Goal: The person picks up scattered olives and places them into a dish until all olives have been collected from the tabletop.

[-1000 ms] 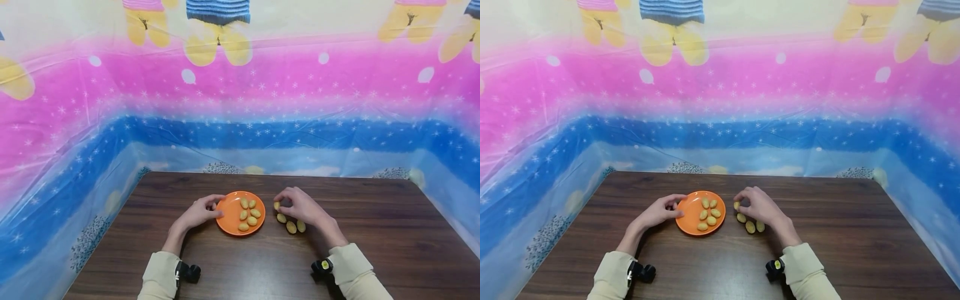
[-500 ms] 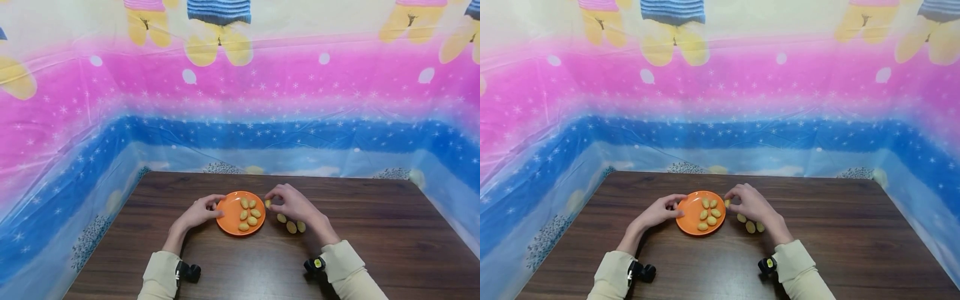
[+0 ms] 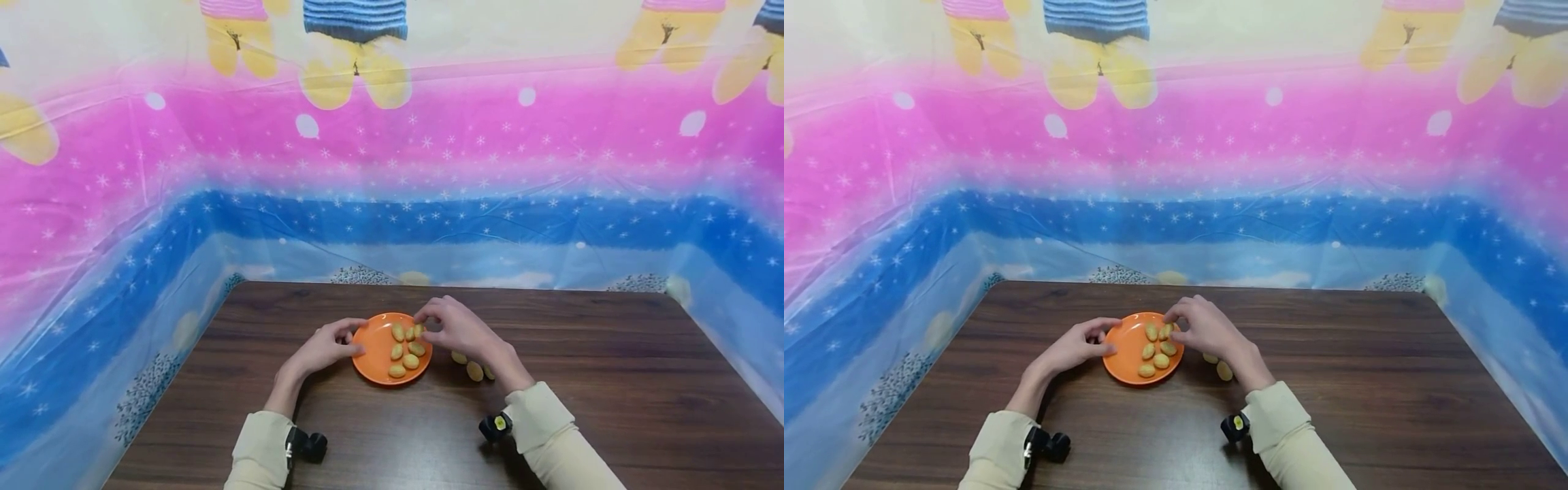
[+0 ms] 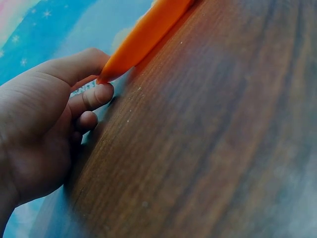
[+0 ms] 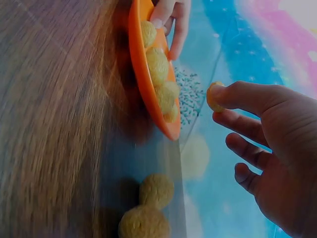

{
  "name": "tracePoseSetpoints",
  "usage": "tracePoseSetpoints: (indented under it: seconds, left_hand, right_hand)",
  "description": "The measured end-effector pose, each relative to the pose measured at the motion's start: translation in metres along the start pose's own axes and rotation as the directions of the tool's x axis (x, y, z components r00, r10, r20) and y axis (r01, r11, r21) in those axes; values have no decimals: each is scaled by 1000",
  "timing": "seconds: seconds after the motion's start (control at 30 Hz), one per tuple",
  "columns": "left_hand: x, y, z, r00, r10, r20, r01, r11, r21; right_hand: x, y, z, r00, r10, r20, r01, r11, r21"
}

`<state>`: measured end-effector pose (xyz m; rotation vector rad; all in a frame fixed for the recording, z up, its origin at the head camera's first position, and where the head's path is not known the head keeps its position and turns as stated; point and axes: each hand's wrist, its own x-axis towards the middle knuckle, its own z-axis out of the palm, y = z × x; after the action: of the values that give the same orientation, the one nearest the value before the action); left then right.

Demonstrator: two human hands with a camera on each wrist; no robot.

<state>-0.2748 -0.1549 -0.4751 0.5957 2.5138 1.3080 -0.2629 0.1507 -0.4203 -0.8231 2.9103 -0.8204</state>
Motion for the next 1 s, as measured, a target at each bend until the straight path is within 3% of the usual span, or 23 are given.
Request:
tracePoseSetpoints:
  seconds: [0.37, 1.0]
  left_hand:
    - [1, 0, 0, 1000, -14, -3, 14, 1000, -13]
    - [0, 1, 1, 1000, -14, -4, 14, 1000, -17]
  right_hand:
    - [20, -5, 14, 999, -32, 35, 32, 999, -13]
    - [33, -6, 29, 994, -60, 87, 62, 998, -18]
